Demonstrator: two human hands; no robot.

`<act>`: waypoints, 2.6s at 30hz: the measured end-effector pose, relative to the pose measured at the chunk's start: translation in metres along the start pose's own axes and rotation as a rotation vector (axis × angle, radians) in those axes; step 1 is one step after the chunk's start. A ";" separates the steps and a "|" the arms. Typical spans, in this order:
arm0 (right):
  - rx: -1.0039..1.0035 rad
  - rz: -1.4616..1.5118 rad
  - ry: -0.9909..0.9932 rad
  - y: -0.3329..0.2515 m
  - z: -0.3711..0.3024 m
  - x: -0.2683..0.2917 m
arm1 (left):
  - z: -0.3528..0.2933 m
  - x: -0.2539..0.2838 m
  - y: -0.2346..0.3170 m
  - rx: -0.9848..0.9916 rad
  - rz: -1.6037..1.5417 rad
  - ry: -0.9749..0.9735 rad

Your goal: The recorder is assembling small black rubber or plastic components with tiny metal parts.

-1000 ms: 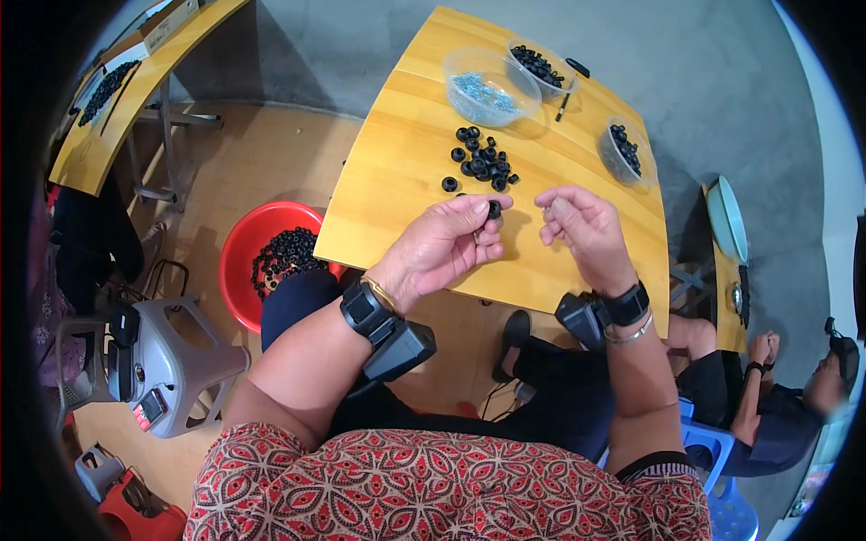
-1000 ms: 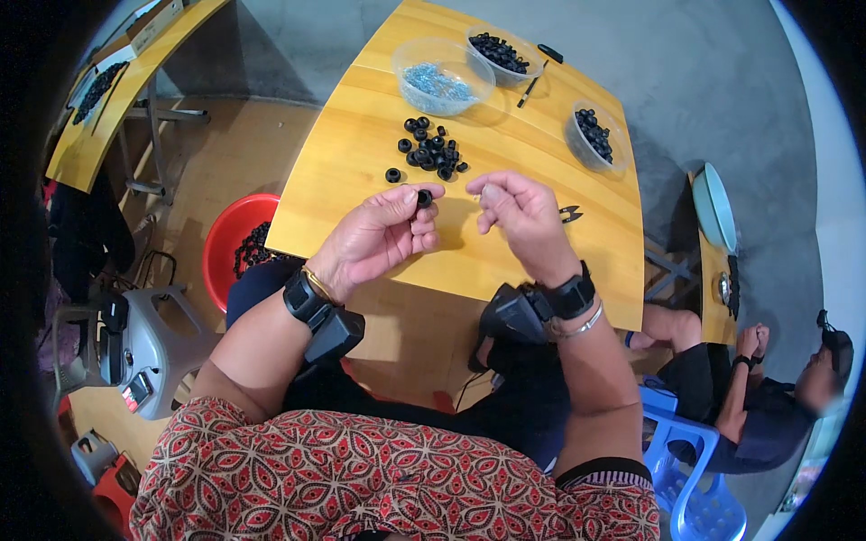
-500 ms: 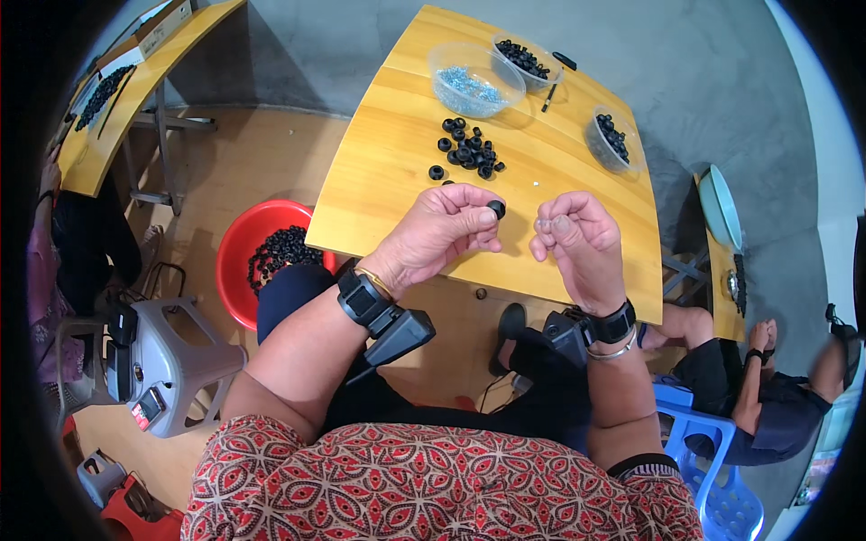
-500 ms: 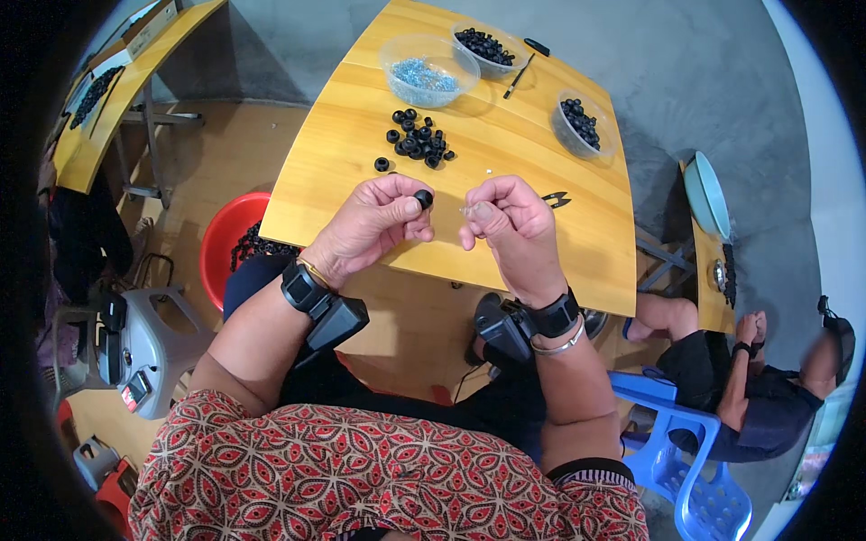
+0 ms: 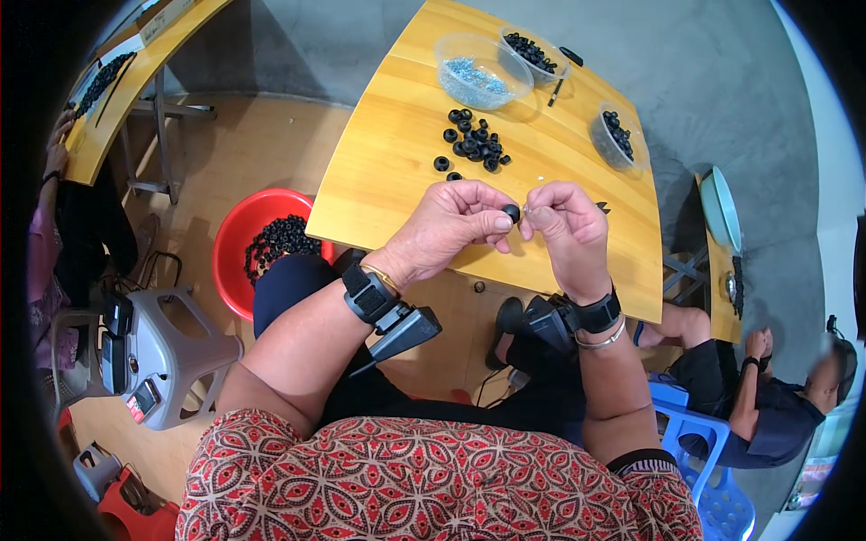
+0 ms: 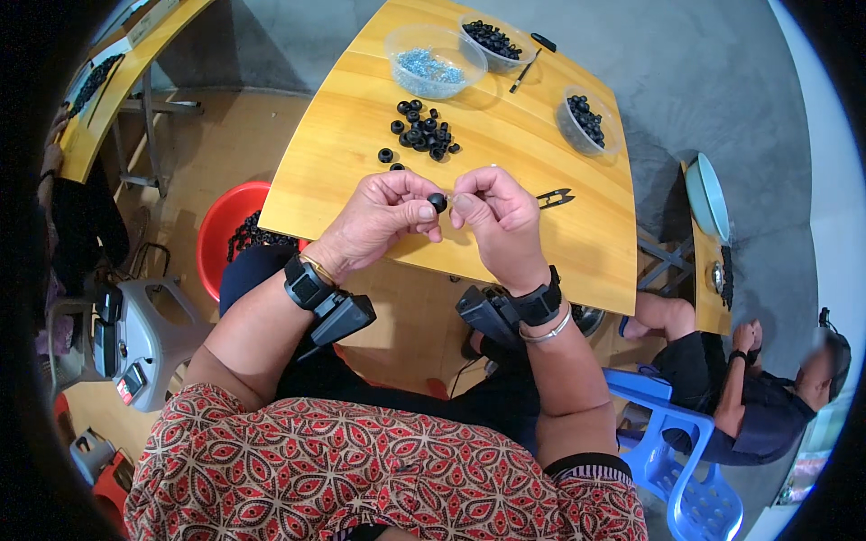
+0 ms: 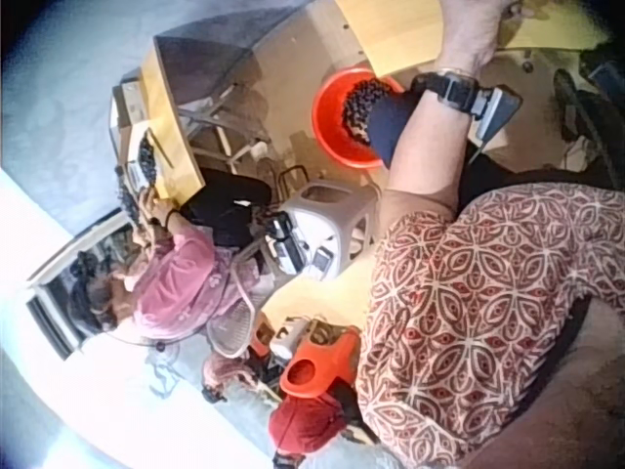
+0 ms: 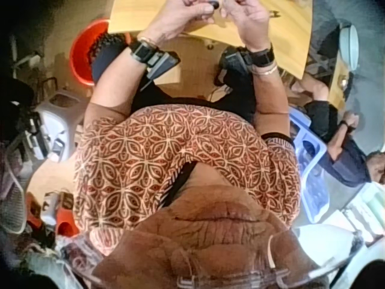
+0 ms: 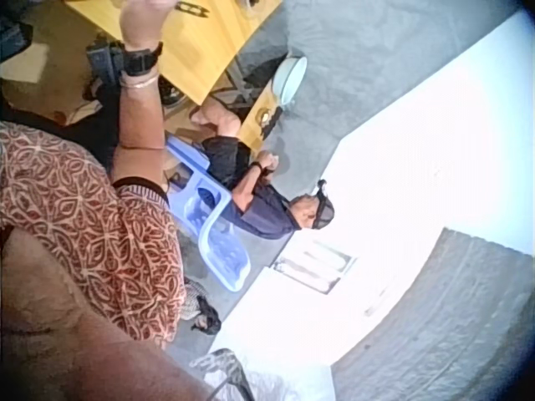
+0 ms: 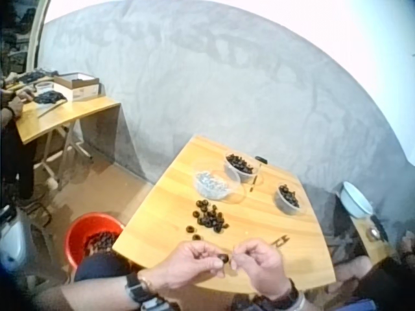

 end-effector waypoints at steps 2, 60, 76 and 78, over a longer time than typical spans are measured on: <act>0.054 -0.053 -0.016 -0.001 0.000 -0.002 | 0.000 0.000 0.000 -0.001 -0.005 -0.003; -0.011 -0.988 -0.314 0.054 0.086 0.023 | 0.003 0.003 -0.019 0.210 -0.223 -0.146; -0.154 0.093 0.127 0.013 -0.017 0.043 | 0.004 -0.014 -0.029 0.215 -0.295 -0.068; -0.138 0.236 0.139 0.013 -0.020 0.045 | 0.008 -0.019 -0.036 0.218 -0.313 -0.053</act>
Point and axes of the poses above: each hand's wrist, its own z-axis towards the middle knuckle, its own x-axis out of the back of the hand, y = z × x, the point moved 6 cm from there along z, towards the middle knuckle, and after that the axes turned 6 degrees about -z, right-handed, at the moved point
